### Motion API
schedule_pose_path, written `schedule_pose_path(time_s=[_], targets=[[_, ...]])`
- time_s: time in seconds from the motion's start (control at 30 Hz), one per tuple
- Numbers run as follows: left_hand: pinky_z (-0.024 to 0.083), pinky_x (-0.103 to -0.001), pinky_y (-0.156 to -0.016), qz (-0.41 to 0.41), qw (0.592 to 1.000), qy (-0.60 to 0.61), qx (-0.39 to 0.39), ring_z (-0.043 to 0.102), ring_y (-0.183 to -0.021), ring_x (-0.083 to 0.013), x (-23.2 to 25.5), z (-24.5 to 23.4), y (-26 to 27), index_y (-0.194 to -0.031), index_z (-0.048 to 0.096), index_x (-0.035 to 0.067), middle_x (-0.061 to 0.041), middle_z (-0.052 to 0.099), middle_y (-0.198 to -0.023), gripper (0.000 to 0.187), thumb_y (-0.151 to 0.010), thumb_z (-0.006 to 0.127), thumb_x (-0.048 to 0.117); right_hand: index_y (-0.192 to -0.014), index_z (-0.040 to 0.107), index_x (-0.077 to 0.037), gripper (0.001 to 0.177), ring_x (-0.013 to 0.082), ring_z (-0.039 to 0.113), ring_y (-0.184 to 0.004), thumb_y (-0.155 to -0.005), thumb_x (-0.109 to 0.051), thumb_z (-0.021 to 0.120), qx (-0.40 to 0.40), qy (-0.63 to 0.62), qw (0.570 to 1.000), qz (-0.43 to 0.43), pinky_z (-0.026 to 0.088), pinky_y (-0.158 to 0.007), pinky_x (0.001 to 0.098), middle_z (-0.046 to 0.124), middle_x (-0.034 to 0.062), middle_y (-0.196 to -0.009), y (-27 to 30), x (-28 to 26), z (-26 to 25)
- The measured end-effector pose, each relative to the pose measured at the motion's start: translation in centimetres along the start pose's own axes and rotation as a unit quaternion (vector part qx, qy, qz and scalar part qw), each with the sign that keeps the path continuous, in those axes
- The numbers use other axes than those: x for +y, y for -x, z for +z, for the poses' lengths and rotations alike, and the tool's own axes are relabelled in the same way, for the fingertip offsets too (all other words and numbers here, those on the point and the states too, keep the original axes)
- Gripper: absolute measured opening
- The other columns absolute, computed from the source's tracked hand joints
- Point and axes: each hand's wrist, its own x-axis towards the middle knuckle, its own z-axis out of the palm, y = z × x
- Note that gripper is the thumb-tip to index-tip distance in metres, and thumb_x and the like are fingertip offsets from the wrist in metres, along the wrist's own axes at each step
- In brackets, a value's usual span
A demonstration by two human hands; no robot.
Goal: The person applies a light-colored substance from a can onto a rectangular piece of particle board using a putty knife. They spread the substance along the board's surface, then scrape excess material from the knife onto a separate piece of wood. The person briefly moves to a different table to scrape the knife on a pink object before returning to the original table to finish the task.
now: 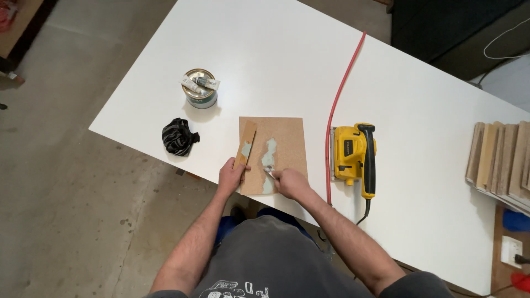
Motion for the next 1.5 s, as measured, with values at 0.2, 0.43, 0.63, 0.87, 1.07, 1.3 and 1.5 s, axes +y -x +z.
schedule_pose_path(time_s=[0.2,0.43,0.63,0.87,1.07,1.3,1.5], targets=[[0.05,-0.03,-0.048,-0.013,1.0,0.01,0.014,0.059,-0.046,-0.0176,1.3,0.2,1.0,-0.087,0.073,0.011,-0.008,0.061,-0.052,0.019,-0.085,0.065,0.028,-0.13,0.072,-0.016,0.038,0.0365,0.07,-0.111,-0.096,-0.023,0.057,-0.047,-0.027,0.998,0.029,0.056,-0.096,0.0464,0.076,0.0161,-0.116,4.0,3.7,2.9],[0.05,-0.033,-0.051,-0.005,1.0,-0.02,0.018,0.061,-0.051,-0.0178,1.9,0.1,3.3,-0.093,0.069,0.008,-0.01,0.066,-0.06,0.021,-0.088,0.062,0.027,-0.142,0.066,-0.024,0.042,0.0257,0.072,-0.103,-0.1,-0.028,0.059,-0.013,-0.273,0.96,0.068,0.057,-0.09,0.0385,0.08,0.0113,-0.107,10.1,3.7,1.3],[0.048,-0.032,-0.049,-0.015,0.999,0.01,0.038,0.059,-0.053,-0.0181,3.7,2.2,10.8,-0.093,0.065,0.003,-0.012,0.071,-0.074,0.018,-0.092,0.061,0.02,-0.138,0.069,-0.029,0.039,0.0318,0.073,-0.094,-0.099,-0.032,0.062,0.033,-0.194,0.98,-0.031,0.059,-0.082,0.0411,0.076,0.0118,-0.097,9.2,6.3,5.7],[0.05,-0.033,-0.049,-0.004,0.997,-0.058,0.048,0.061,-0.052,-0.0214,4.7,4.6,15.6,-0.091,0.071,0.007,-0.013,0.064,-0.062,0.021,-0.092,0.066,0.027,-0.134,0.071,-0.027,0.037,0.0367,0.072,-0.088,-0.098,-0.03,0.062,0.098,-0.122,0.977,-0.147,0.058,-0.077,0.0433,0.07,0.0133,-0.087,8.1,4.3,2.0],[0.052,-0.036,-0.055,0.034,0.993,-0.094,0.064,0.066,-0.057,-0.0227,3.9,5.3,16.6,-0.092,0.073,0.011,-0.013,0.067,-0.06,0.018,-0.092,0.066,0.027,-0.133,0.069,-0.027,0.038,0.0443,0.069,-0.093,-0.097,-0.032,0.06,0.078,-0.08,0.98,-0.167,0.056,-0.08,0.0509,0.067,0.019,-0.089,7.3,4.3,1.8],[0.053,-0.04,-0.059,0.058,0.987,-0.119,0.092,0.068,-0.061,-0.0266,2.1,5.4,17.3,-0.1,0.072,0.006,-0.019,0.07,-0.07,0.018,-0.096,0.063,0.021,-0.135,0.069,-0.03,0.04,0.042,0.07,-0.094,-0.098,-0.035,0.057,0.097,-0.088,0.979,-0.158,0.056,-0.08,0.0482,0.067,0.0166,-0.087,7.0,4.2,1.4],[0.054,-0.044,-0.062,0.072,0.983,-0.131,0.11,0.071,-0.068,-0.0321,-1.6,5.0,15.6,-0.106,0.07,0.007,-0.023,0.07,-0.077,0.021,-0.098,0.063,0.025,-0.134,0.071,-0.018,0.04,0.0455,0.07,-0.1,-0.096,-0.026,0.06,0.02,-0.129,0.972,-0.196,0.057,-0.087,0.0495,0.075,0.0216,-0.104,8.8,3.4,1.1]])
